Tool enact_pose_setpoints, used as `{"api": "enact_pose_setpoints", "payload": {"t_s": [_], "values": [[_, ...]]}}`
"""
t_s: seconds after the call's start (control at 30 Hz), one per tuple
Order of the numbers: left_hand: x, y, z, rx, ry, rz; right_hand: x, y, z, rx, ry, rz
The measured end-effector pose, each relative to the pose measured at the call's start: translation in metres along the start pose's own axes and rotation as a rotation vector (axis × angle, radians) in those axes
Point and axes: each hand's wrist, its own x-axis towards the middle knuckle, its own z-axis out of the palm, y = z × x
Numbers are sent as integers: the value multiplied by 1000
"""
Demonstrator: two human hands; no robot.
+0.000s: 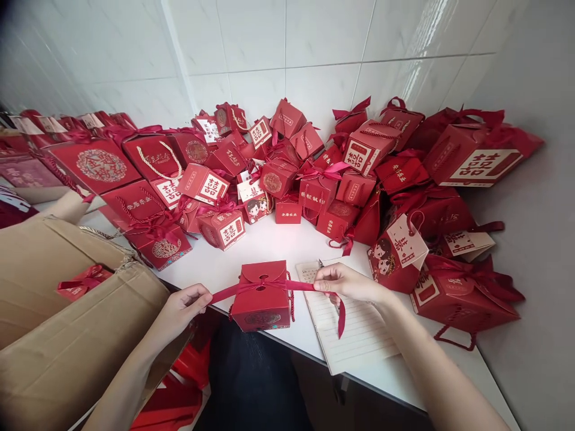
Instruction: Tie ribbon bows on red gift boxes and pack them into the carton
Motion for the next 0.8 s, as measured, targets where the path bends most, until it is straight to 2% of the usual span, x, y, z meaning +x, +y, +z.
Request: {"api": "enact_pose_setpoints", "payload": {"t_s": [0.1, 0.2, 0.3, 0.4, 0.47, 0.53, 0.63, 0.73, 0.8], "values": [[-3, -4, -1, -154, 51, -45, -2, 5, -7, 143, -10, -49], [-7, 0, -3, -510, 71, -87, -4, 6, -10, 296, -10, -108], [-13, 14, -7, -871, 78, -95, -9, 1, -9, 357, 33, -163], [-16, 32, -10, -1100, 101, -40, -13, -10, -3, 395, 105, -243], [-14, 42, -11, -1174, 96, 38, -12, -19, 2, 391, 160, -305], [-8, 52, -10, -1167, 75, 120, -9, -30, 9, 358, 207, -361], [6, 67, -6, -1041, 20, 219, -2, -49, 20, 277, 276, -453], [19, 88, -1, -824, -26, 339, 3, -73, 32, 187, 334, -555], [27, 104, 3, -635, -7, 430, 5, -91, 39, 121, 343, -602]]}}
